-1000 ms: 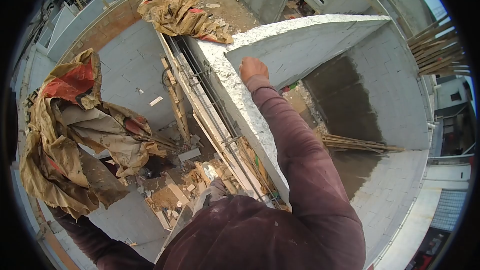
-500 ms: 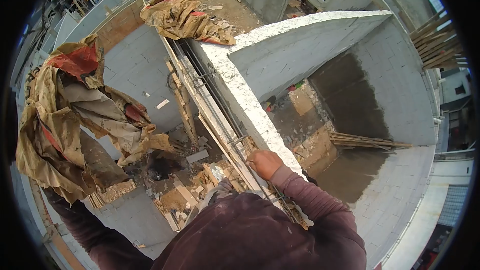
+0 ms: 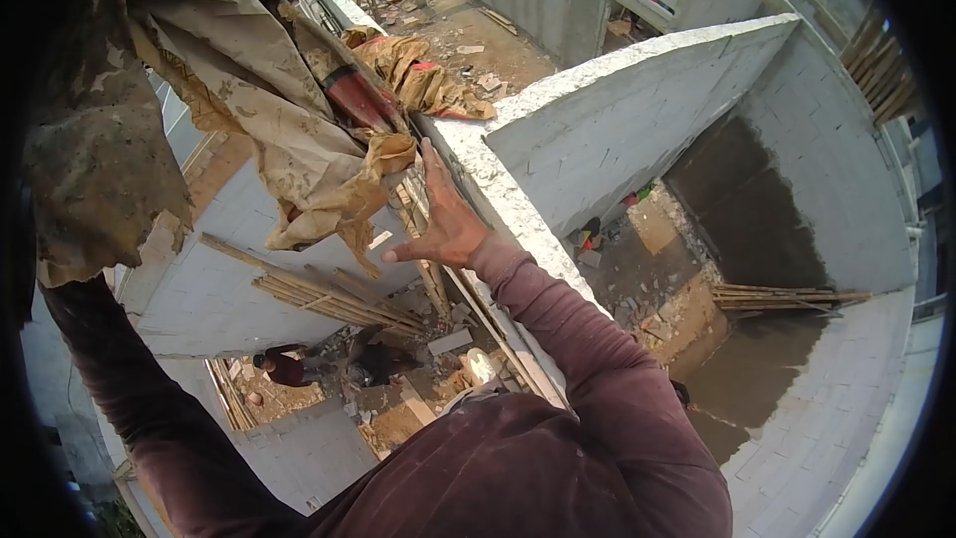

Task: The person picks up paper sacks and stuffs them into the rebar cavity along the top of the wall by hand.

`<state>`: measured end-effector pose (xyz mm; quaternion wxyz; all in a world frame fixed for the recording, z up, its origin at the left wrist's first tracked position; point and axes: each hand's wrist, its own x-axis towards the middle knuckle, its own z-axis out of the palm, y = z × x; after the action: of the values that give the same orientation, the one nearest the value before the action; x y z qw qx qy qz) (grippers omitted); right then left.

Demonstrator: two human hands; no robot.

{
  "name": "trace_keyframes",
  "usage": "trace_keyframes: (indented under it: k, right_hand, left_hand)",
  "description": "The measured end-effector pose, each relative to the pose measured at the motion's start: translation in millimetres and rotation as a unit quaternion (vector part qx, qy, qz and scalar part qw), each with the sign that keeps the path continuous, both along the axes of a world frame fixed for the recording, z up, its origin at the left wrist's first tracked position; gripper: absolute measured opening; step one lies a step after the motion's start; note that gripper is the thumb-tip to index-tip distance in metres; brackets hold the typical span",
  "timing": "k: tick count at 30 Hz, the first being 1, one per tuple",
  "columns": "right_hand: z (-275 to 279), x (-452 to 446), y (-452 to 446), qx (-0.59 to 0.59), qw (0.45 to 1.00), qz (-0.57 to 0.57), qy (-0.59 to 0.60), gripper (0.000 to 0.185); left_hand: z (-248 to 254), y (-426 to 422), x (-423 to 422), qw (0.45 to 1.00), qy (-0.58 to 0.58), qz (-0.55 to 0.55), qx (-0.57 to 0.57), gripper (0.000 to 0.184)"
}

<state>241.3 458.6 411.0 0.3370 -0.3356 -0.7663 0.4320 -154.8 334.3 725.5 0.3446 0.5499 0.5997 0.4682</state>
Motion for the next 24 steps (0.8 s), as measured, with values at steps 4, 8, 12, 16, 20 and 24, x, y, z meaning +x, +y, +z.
trace_keyframes:
  k: [4, 8, 12, 16, 20, 24]
  right_hand:
    - [13, 0, 8, 0.103, 0.97, -0.077, 0.209, 0.163]
    - [65, -1, 37, 0.122, 0.925, -0.116, 0.342, 0.139]
    - [64, 23, 77, 0.103, 0.919, -0.176, 0.336, 0.056]
    - [56, 90, 66, 0.025, 0.937, -0.181, 0.297, 0.028]
    - [34, 143, 26, -0.057, 0.97, -0.163, 0.172, 0.027]
    - [-10, 149, 6, -0.123, 0.976, -0.151, 0.098, 0.03]
  left_hand:
    - [26, 49, 34, 0.997, 0.022, -0.073, 0.005, 0.04]
    - [33, 112, 72, 0.987, 0.024, -0.158, -0.008, 0.04]
    - [32, 161, 113, 0.97, 0.004, -0.242, -0.007, 0.041]
    - [19, 201, 142, 0.953, -0.035, -0.302, -0.016, 0.041]
    - [-26, 252, 147, 0.942, -0.098, -0.32, -0.037, 0.041]
    - [-144, 307, 145, 0.962, -0.192, -0.181, -0.069, 0.04]
